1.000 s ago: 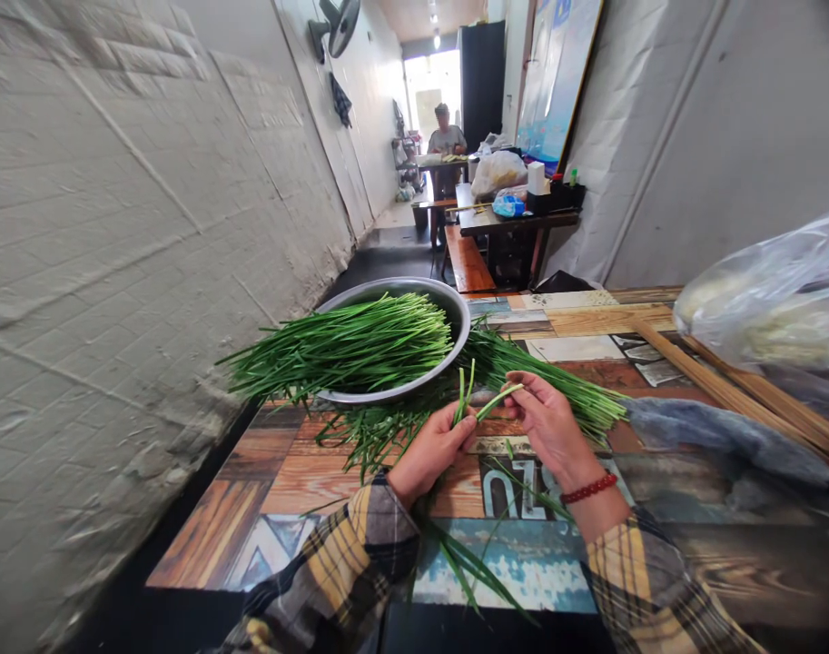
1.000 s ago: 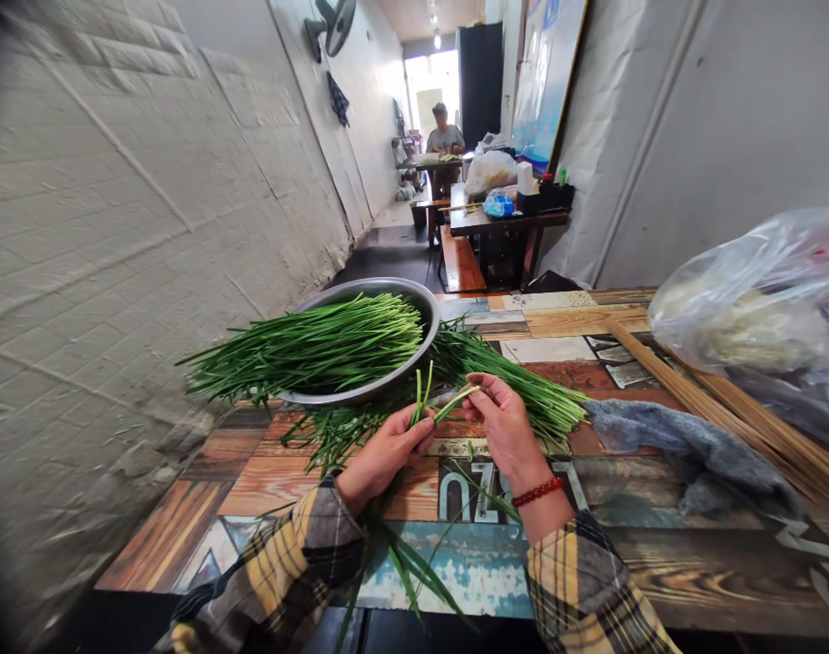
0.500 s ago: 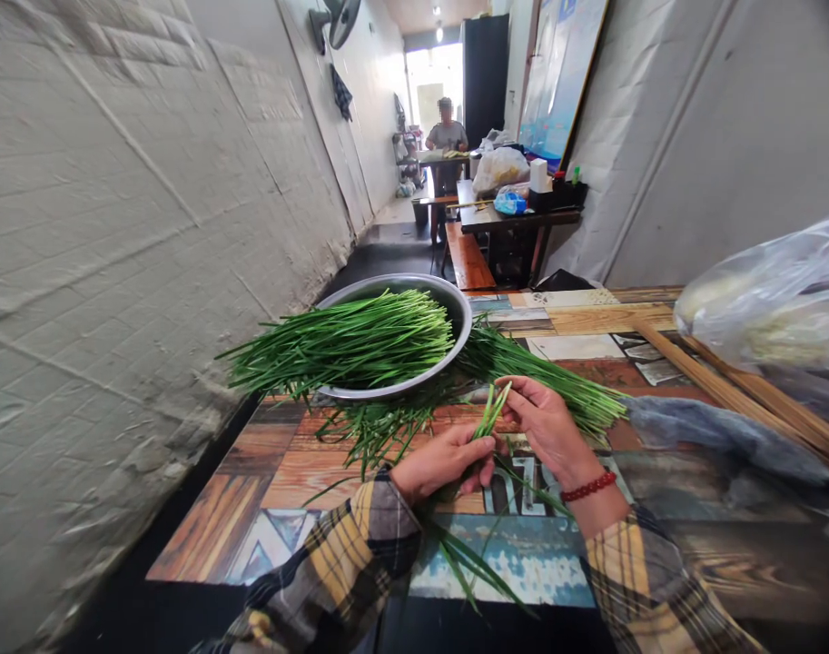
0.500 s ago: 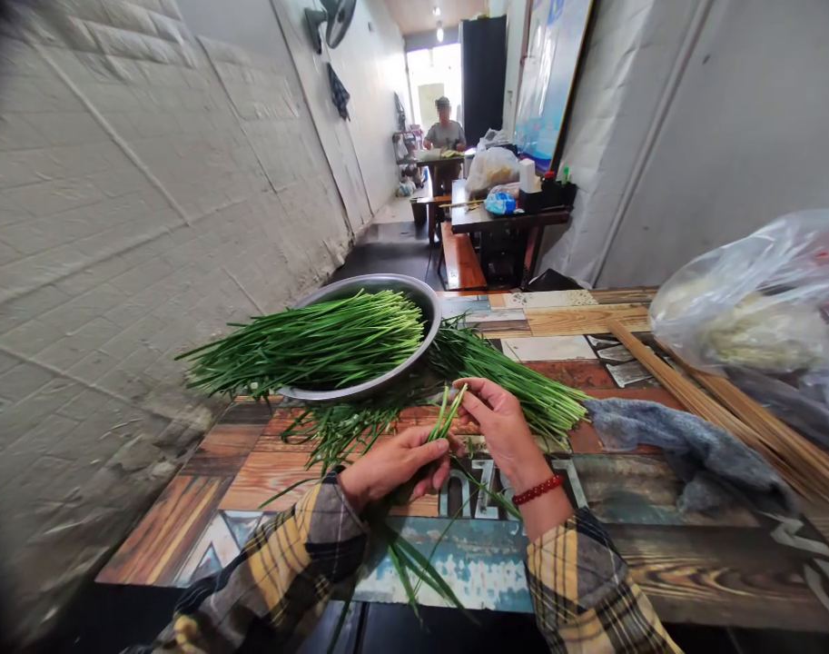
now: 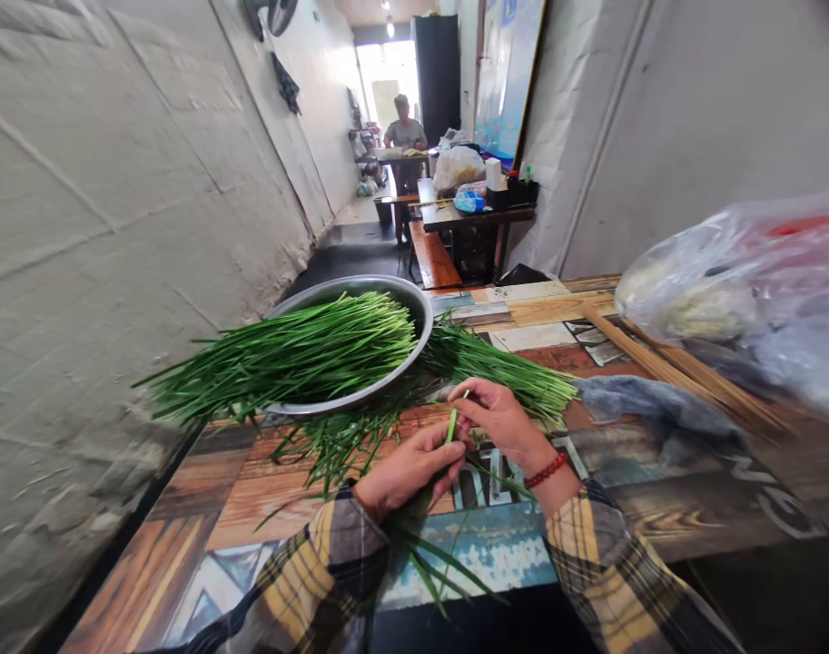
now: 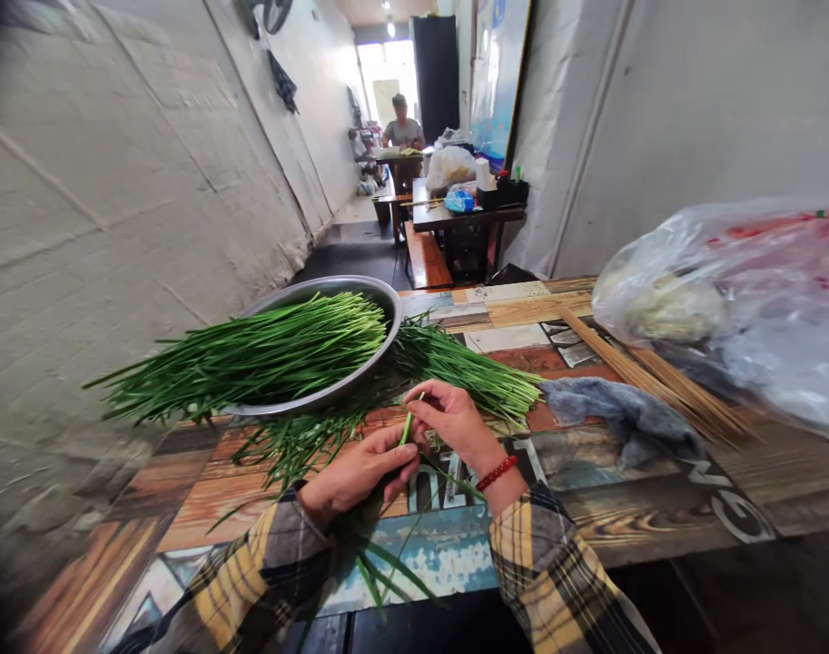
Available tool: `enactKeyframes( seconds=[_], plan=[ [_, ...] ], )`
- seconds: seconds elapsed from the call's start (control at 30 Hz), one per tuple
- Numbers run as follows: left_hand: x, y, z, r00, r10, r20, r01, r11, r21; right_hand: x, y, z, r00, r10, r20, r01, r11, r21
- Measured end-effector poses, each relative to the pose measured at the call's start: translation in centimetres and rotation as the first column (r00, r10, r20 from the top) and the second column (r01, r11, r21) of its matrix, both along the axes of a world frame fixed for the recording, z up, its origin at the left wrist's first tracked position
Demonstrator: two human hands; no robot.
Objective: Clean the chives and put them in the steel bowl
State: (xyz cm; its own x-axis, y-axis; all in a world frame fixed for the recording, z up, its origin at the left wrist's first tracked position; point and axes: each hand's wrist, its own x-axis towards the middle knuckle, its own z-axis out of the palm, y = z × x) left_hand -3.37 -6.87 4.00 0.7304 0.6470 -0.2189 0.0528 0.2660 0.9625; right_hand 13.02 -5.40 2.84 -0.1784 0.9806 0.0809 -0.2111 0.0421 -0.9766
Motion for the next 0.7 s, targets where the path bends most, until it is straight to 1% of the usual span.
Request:
enactKeyframes(
  seconds=[0.07, 0.17, 0.27, 0.33, 0.4, 0.5, 0.53, 0.6, 0.67, 0.7],
  plan=[
    [0.2, -0.1, -0.1, 1.000, 0.018, 0.010, -0.018, 0.999, -0.042, -0.1, 0.0, 0.2, 0.999, 0.018, 0.032, -0.018, 1.000, 0.011],
    [0.6, -0.1, 0.0, 0.995, 0.099, 0.022, -0.096, 0.990, -0.103, 0.1, 0.1, 0.2, 0.999, 0.012, 0.047, -0.013, 1.000, 0.024],
    [0.7, 0.1, 0.1, 0.973, 0.223, 0.055, -0.215, 0.968, -0.131, 0.8, 0.6, -0.6, 0.996, -0.059, 0.061, 0.056, 0.997, 0.051],
    [0.6, 0.5, 0.1, 0.950, 0.306, 0.067, -0.299, 0.949, -0.098, 1.2, 1.1, -1.4, 0.984, -0.137, 0.117, 0.129, 0.989, 0.077],
    [0.4, 0.7, 0.2, 0.924, 0.373, 0.081, -0.371, 0.928, -0.036, 1.3, 1.5, -2.0, 0.950, -0.209, 0.233, 0.179, 0.973, 0.145],
    [0.3, 0.9, 0.2, 0.894, 0.434, 0.113, -0.442, 0.895, 0.057, 0.8, 1.5, -2.4, 0.872, -0.272, 0.407, 0.165, 0.946, 0.279],
    [0.3, 0.8, 0.3, 0.887, 0.445, 0.124, -0.456, 0.886, 0.080, 0.6, 1.3, -2.3, 0.860, -0.276, 0.429, 0.157, 0.943, 0.292],
    [0.3, 0.6, 0.3, 0.881, 0.450, 0.144, -0.466, 0.878, 0.107, 0.9, 0.6, -2.1, 0.859, -0.282, 0.428, 0.176, 0.947, 0.270],
    [0.4, 0.4, 0.3, 0.882, 0.443, 0.159, -0.463, 0.879, 0.116, 2.3, -0.5, -1.9, 0.844, -0.330, 0.422, 0.252, 0.940, 0.232],
    [0.5, 0.4, 0.3, 0.882, 0.441, 0.163, -0.462, 0.879, 0.120, 3.4, -1.1, -1.8, 0.819, -0.376, 0.434, 0.306, 0.925, 0.226]
  ],
)
